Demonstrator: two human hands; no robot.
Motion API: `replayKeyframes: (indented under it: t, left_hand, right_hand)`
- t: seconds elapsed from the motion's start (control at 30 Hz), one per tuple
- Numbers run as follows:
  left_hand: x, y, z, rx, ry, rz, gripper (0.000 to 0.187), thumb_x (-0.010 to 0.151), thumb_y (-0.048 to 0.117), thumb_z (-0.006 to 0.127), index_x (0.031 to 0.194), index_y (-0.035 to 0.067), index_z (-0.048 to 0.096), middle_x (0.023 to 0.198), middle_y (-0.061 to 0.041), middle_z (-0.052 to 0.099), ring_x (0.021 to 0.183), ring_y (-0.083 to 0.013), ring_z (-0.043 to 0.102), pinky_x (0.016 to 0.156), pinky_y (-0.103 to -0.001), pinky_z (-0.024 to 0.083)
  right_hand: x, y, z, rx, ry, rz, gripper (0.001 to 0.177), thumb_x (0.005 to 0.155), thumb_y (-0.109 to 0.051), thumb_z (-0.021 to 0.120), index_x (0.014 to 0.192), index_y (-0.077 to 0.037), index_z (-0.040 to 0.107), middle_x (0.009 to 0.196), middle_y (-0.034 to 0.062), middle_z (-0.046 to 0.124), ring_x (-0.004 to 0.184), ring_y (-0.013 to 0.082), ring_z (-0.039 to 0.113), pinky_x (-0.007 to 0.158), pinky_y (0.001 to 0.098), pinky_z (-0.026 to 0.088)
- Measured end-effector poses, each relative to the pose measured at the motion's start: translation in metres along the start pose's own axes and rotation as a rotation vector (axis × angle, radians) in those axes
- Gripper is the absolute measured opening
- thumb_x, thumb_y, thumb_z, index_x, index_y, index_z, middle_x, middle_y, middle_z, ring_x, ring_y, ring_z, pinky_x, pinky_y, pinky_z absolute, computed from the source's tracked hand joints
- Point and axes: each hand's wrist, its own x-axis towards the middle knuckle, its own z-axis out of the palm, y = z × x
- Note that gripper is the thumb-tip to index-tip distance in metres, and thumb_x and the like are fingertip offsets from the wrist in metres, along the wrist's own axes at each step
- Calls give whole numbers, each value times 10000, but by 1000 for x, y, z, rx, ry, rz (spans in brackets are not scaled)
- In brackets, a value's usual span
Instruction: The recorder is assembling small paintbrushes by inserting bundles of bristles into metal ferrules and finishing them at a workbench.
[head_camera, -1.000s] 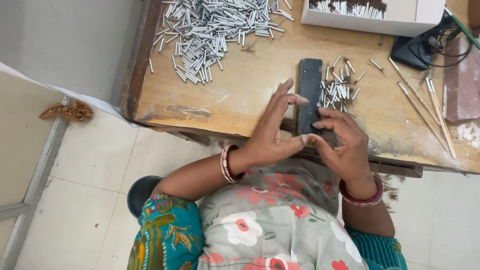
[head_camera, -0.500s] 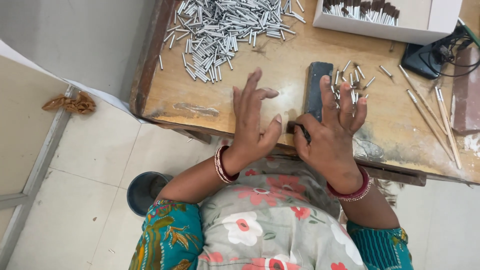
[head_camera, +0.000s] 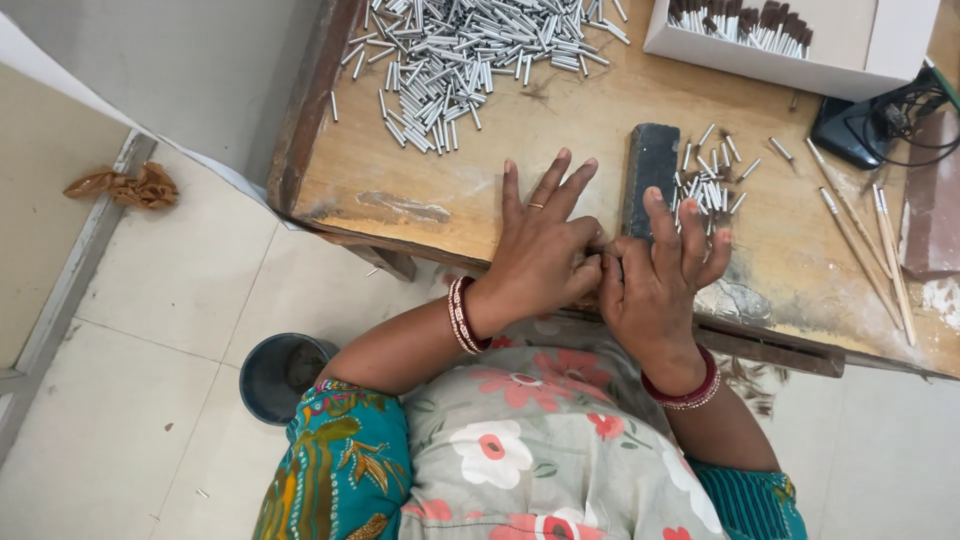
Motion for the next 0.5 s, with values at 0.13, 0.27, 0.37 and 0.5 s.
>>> replayKeyframes:
  t: [0.13,0.27,0.37,0.5]
  left_hand:
    - [-1,0,3,23,-14,-9,135,760,256,757,794,129,725,1580,-203,417,1554,-411,226,1190,-769,-15]
    - [1,10,-16,-56,69,65,251,737,258,745,918,87,711,1537,-239,443,1501,-434,269,1164,-719,90]
    - [1,24,-30,-304,121,91,331,794,277,713,1025,47,654,1304,-216,573,1247,-412,493,1036,-574,356]
    - [-7,39,-18,-535,-100,-18,207,1021,276,618,956,85,662,808,-138,656,733,-325,666,663,-413,499]
  right_hand:
    - [5,-1,-7,-68,29,-30,104,1045,-200,680,956,-148,667,1643,114,449,1573,347,219,1264,566,-12]
    - [-2,12,-21,0,192,19,197,1070,-250,616,977,-90,685,1521,101,526,1540,325,272,1278,571,40]
    - [-14,18,-25,-30,290,-35,267,1104,-285,600,973,-69,687,1479,112,544,1524,323,274,1286,581,67]
    - [-21,12,-29,-141,351,-106,310,1122,-323,590,938,-89,677,1463,105,564,1514,308,272,1296,573,52]
